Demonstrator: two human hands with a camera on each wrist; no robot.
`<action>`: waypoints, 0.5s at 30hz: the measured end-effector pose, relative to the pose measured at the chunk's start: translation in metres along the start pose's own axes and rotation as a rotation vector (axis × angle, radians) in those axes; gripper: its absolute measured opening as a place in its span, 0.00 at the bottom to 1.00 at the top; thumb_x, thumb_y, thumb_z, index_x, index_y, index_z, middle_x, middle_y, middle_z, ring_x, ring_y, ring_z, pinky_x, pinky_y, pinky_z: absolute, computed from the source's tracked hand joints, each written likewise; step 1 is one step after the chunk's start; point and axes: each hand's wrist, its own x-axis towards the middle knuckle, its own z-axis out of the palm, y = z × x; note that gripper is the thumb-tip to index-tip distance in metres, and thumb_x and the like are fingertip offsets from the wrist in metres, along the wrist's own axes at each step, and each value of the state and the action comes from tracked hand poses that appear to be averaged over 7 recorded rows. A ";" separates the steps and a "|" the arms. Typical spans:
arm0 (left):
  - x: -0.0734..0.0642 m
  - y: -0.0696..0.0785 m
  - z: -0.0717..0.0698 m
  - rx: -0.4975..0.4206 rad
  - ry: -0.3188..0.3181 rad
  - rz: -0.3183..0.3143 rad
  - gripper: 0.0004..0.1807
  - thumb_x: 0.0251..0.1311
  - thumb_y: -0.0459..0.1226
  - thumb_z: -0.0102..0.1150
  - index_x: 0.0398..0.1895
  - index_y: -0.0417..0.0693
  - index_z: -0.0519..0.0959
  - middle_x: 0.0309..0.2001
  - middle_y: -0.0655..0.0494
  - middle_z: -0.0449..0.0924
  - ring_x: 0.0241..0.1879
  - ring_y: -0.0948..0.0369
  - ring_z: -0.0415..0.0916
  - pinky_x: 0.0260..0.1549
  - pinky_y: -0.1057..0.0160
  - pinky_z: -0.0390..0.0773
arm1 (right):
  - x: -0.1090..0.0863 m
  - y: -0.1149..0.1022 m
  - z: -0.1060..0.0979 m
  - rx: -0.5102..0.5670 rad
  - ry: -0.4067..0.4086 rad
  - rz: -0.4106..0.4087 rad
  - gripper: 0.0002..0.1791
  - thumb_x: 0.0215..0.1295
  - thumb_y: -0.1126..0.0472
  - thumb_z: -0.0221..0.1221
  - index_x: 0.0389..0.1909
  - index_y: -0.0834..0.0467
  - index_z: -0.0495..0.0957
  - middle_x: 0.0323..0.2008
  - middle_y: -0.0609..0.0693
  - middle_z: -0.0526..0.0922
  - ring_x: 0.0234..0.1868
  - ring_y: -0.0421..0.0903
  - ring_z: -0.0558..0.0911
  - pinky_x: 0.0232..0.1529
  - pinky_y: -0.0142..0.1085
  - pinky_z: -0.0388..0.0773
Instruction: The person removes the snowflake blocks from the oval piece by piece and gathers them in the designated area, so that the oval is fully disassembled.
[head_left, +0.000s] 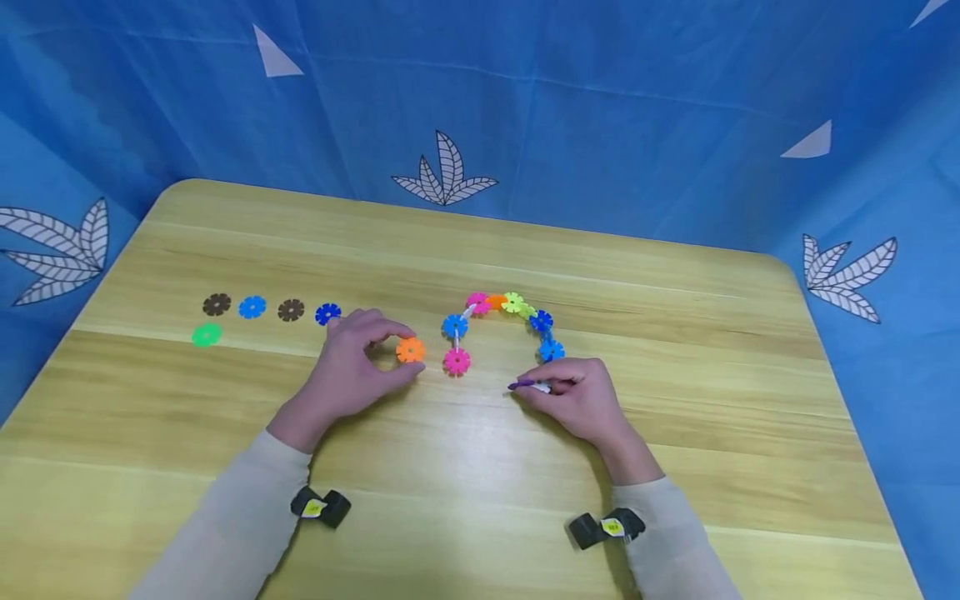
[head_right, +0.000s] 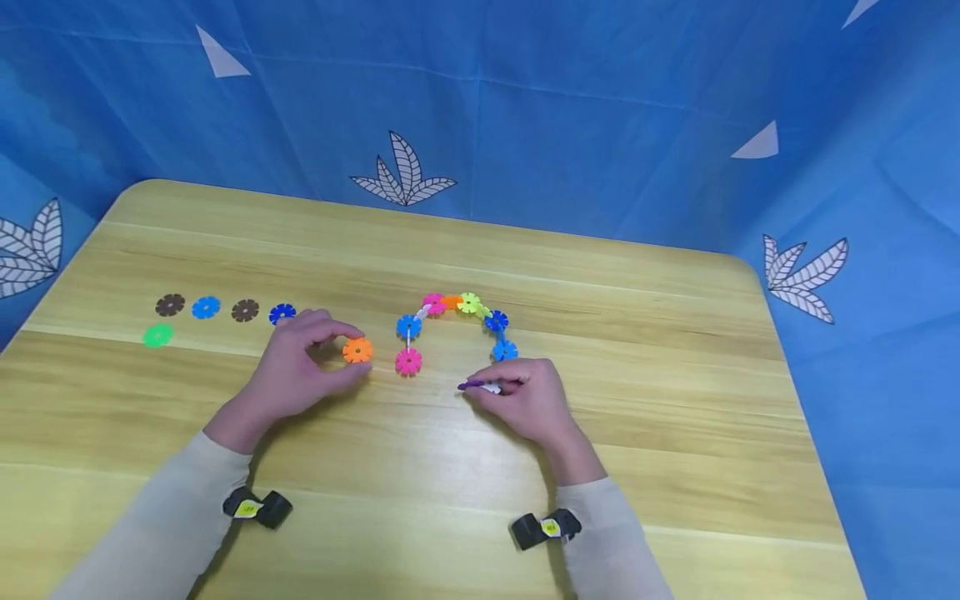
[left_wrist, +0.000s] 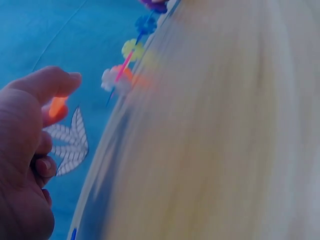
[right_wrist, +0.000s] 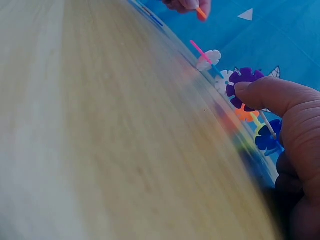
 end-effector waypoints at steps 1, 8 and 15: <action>-0.001 -0.002 -0.003 0.004 0.010 0.000 0.19 0.42 0.37 0.81 0.40 0.48 0.86 0.24 0.55 0.73 0.30 0.54 0.66 0.42 0.50 0.55 | 0.000 0.000 0.000 0.002 0.000 -0.001 0.09 0.49 0.80 0.71 0.32 0.67 0.87 0.11 0.49 0.64 0.15 0.42 0.59 0.18 0.33 0.55; -0.010 -0.016 -0.021 0.023 0.067 -0.022 0.19 0.42 0.34 0.80 0.40 0.43 0.86 0.21 0.51 0.68 0.27 0.53 0.63 0.37 0.53 0.54 | 0.000 -0.002 -0.001 -0.001 -0.004 0.010 0.09 0.49 0.79 0.71 0.31 0.67 0.87 0.11 0.49 0.66 0.15 0.42 0.59 0.18 0.32 0.54; -0.021 -0.025 -0.040 0.062 0.115 -0.094 0.19 0.43 0.31 0.79 0.41 0.43 0.86 0.24 0.51 0.69 0.28 0.55 0.64 0.38 0.55 0.57 | 0.000 -0.002 -0.001 -0.003 0.004 0.023 0.09 0.49 0.79 0.71 0.31 0.67 0.87 0.11 0.49 0.68 0.16 0.40 0.59 0.18 0.31 0.54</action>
